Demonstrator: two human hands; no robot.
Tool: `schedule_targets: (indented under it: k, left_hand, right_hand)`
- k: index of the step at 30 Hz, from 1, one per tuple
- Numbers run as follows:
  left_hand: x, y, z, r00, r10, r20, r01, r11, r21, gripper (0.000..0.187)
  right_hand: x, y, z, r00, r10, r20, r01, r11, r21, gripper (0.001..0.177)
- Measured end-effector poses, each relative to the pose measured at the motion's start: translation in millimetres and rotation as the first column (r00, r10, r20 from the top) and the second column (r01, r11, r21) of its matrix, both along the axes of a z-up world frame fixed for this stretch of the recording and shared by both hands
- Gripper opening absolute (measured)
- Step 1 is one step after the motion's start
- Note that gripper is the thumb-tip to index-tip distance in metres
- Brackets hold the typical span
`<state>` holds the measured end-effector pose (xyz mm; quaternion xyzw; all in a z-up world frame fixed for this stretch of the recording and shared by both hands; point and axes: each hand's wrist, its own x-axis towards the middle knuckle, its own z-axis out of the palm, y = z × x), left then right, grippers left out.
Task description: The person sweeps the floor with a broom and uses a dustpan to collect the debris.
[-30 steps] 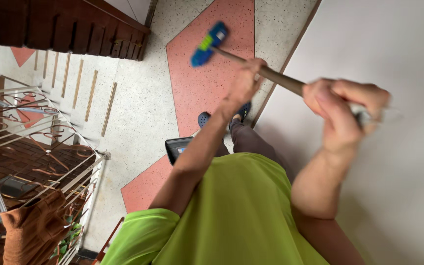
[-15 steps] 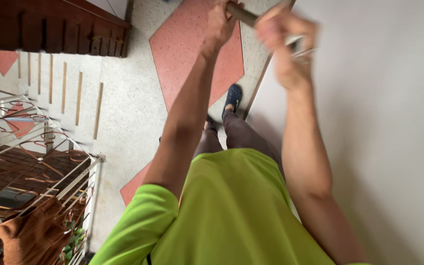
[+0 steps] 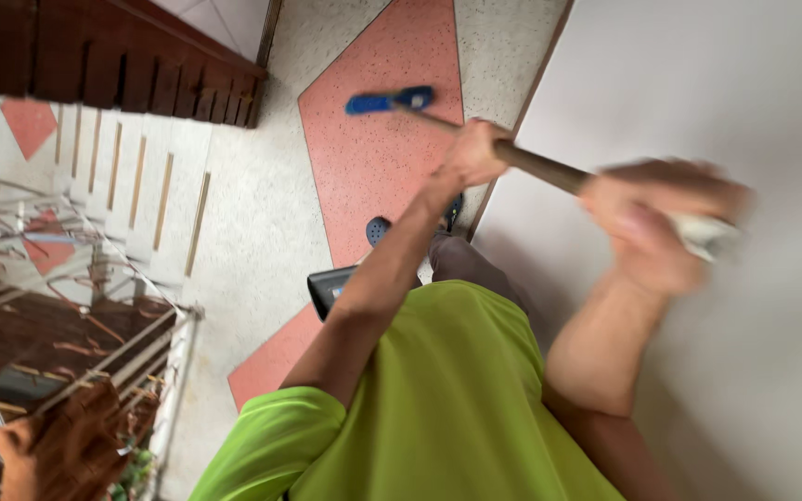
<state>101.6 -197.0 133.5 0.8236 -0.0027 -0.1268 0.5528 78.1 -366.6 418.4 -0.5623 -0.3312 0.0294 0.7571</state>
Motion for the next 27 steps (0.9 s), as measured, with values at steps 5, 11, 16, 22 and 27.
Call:
schedule_targets:
  k: [5,11,16,22,27]
  left_hand:
    - [17.0,-45.7,12.7,0.937,0.268,0.223,-0.269,0.963,-0.030,0.025]
    - [35.6,-47.4,-42.8,0.951,0.295,0.098,-0.269,0.939,-0.216,0.020]
    - [6.7,-46.7,-24.4,0.993,0.118,0.031,-0.116,0.991,-0.062,0.011]
    - [-7.8,-36.9,22.7,0.998,0.039,0.055,-0.035,0.997,-0.068,0.022]
    - [21.7,-10.4,8.8,0.896,0.270,0.352,-0.249,0.963,-0.103,0.006]
  right_hand:
    - [-13.0,-43.2,-27.6,0.989,-0.141,-0.040,0.145,0.985,0.095,0.017]
    - [-19.2,10.4,-98.6,0.958,-0.263,0.115,0.253,0.963,0.095,0.027]
    - [-40.4,-4.9,-67.2,0.948,-0.318,0.003,0.318,0.947,0.047,0.024]
    - [-34.5,-40.8,-16.8,0.973,-0.112,-0.202,0.139,0.982,0.129,0.027]
    - [-10.8,-7.5,-5.4,0.999,0.002,-0.033,0.001,0.996,0.090,0.014]
